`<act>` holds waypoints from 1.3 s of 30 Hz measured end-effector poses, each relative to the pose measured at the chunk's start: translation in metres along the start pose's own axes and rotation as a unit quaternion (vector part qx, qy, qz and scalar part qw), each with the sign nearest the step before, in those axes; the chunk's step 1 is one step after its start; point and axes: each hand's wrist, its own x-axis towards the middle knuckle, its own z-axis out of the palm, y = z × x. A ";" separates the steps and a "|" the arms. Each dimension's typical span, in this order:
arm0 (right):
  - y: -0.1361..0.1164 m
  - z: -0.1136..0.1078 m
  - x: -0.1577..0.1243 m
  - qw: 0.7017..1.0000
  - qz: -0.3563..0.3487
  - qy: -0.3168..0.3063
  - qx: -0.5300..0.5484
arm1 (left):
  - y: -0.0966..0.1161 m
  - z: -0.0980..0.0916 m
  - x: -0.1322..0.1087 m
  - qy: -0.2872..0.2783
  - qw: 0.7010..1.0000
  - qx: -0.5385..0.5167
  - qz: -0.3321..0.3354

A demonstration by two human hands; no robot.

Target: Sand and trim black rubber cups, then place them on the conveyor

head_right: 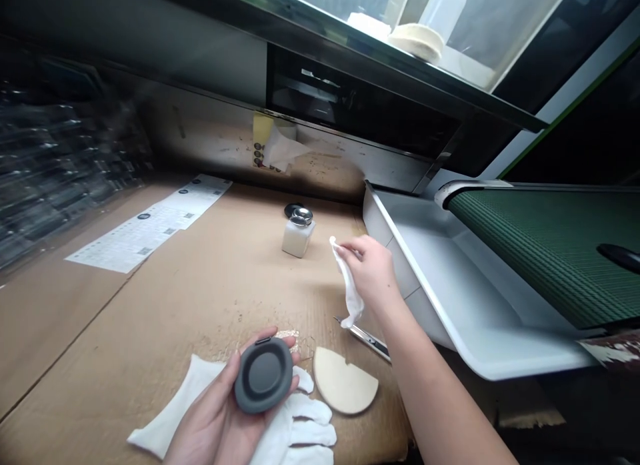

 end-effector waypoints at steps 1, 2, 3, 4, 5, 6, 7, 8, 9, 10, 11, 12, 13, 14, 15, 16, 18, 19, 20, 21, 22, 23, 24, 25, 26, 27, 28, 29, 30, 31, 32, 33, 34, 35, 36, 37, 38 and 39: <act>-0.008 -0.001 0.012 1.000 -0.008 0.008 0.005 | 0.000 -0.001 0.001 0.002 1.000 -0.003 -0.003; -0.016 -0.001 0.025 1.000 -0.018 0.012 0.008 | 0.001 -0.001 0.002 0.006 1.000 -0.006 -0.007; -0.024 -0.001 0.038 0.999 -0.030 0.013 0.009 | 0.001 -0.002 0.003 0.010 1.000 -0.008 -0.011; -0.030 0.000 0.051 0.999 -0.043 0.009 0.008 | 0.002 -0.003 0.004 0.014 1.000 -0.008 -0.015; -0.036 0.002 0.064 0.998 -0.055 0.001 0.005 | 0.002 -0.003 0.005 0.017 1.000 -0.008 -0.018; -0.040 0.004 0.076 0.998 -0.064 -0.010 0.000 | 0.003 -0.004 0.006 0.019 1.000 -0.006 -0.021; -0.044 0.006 0.087 0.997 -0.070 -0.024 -0.007 | 0.004 -0.005 0.007 0.019 1.000 -0.005 -0.022; -0.046 0.009 0.096 0.996 -0.074 -0.040 -0.015 | 0.004 -0.005 0.007 0.018 1.000 -0.003 -0.023; -0.047 0.012 0.103 0.995 -0.076 -0.058 -0.024 | 0.004 -0.006 0.007 0.017 1.000 0.000 -0.023; -0.048 0.015 0.109 0.994 -0.078 -0.075 -0.033 | 0.004 -0.006 0.007 0.014 1.000 0.000 -0.022; -0.048 0.018 0.114 0.992 -0.079 -0.092 -0.040 | 0.004 -0.007 0.007 0.010 1.000 -0.001 -0.022; -0.048 0.021 0.117 0.990 -0.081 -0.106 -0.047 | 0.004 -0.008 0.007 0.005 1.000 -0.003 -0.023; -0.048 0.023 0.119 0.988 -0.082 -0.116 -0.051 | 0.004 -0.009 0.007 0.000 1.000 -0.005 -0.024; -0.048 0.025 0.120 0.988 -0.082 -0.122 -0.055 | 0.003 -0.009 0.007 -0.005 1.000 -0.007 -0.027; -0.047 0.026 0.120 0.987 -0.082 -0.125 -0.057 | 0.003 -0.009 0.007 -0.008 1.000 -0.007 -0.028; -0.047 0.026 0.121 0.987 -0.082 -0.125 -0.058 | 0.003 -0.009 0.006 -0.011 1.000 -0.005 -0.029; -0.048 0.023 0.119 0.988 -0.082 -0.120 -0.056 | 0.003 -0.008 0.005 -0.008 1.000 0.004 -0.024; -0.049 0.019 0.117 0.989 -0.083 -0.112 -0.054 | 0.003 -0.006 0.004 -0.005 1.000 0.008 -0.020; -0.050 0.013 0.112 0.990 -0.085 -0.099 -0.053 | 0.003 -0.005 0.003 -0.001 1.000 0.011 -0.017; -0.053 0.006 0.105 0.992 -0.085 -0.081 -0.052 | 0.003 -0.004 0.001 0.003 1.000 0.014 -0.015; -0.055 -0.001 0.094 0.993 -0.091 -0.063 -0.047 | 0.003 -0.002 0.000 0.006 1.000 0.018 -0.013; -0.059 -0.009 0.080 0.993 -0.103 -0.047 -0.036 | 0.003 -0.001 -0.001 0.007 1.000 0.026 -0.012; -0.062 -0.016 0.063 0.992 -0.120 -0.040 -0.019 | 0.003 0.000 -0.002 0.007 0.999 0.036 -0.010; -0.066 -0.021 0.043 0.987 -0.153 -0.046 0.015 | 0.002 0.001 -0.003 0.004 0.999 0.046 -0.006; -0.070 -0.024 0.022 0.979 -0.184 -0.066 0.054 | 0.002 0.002 -0.004 0.001 0.998 0.055 -0.004; -0.073 -0.025 0.000 0.970 -0.205 -0.104 0.082 | 0.001 0.003 -0.004 -0.001 0.998 0.061 -0.002; -0.076 -0.023 -0.020 0.963 -0.207 -0.143 0.100 | 0.000 0.003 -0.004 -0.002 0.998 0.064 -0.001; -0.077 -0.019 -0.038 0.958 -0.200 -0.174 0.108 | -0.001 0.003 -0.004 -0.002 0.998 0.065 0.000; -0.078 -0.014 -0.053 0.956 -0.191 -0.194 0.108 | -0.002 0.003 -0.003 0.000 0.998 0.069 0.003; -0.078 -0.008 -0.064 0.957 -0.181 -0.203 0.103 | -0.002 0.003 -0.003 0.004 0.997 0.077 0.007; -0.078 -0.003 -0.072 0.958 -0.177 -0.206 0.095 | -0.003 0.003 -0.003 0.010 0.996 0.087 0.010; -0.077 0.001 -0.076 0.959 -0.178 -0.205 0.085 | -0.003 0.004 -0.003 0.018 0.995 0.094 0.012; -0.076 0.005 -0.078 0.959 -0.184 -0.202 0.072 | -0.003 0.004 -0.003 0.026 0.995 0.098 0.012; -0.074 0.007 -0.078 0.959 -0.194 -0.199 0.059 | -0.004 0.005 -0.003 0.035 0.994 0.099 0.010; -0.072 0.007 -0.077 0.957 -0.207 -0.198 0.043 | -0.004 0.006 -0.003 0.043 0.994 0.098 0.008; -0.070 0.007 -0.076 0.955 -0.224 -0.195 0.023 | -0.004 0.007 -0.003 0.048 0.994 0.094 0.008; -0.068 0.007 -0.075 0.952 -0.241 -0.190 0.001 | -0.004 0.008 -0.002 0.052 0.994 0.091 0.011; -0.067 0.006 -0.075 0.948 -0.258 -0.184 -0.022 | -0.005 0.009 -0.002 0.054 0.994 0.089 0.014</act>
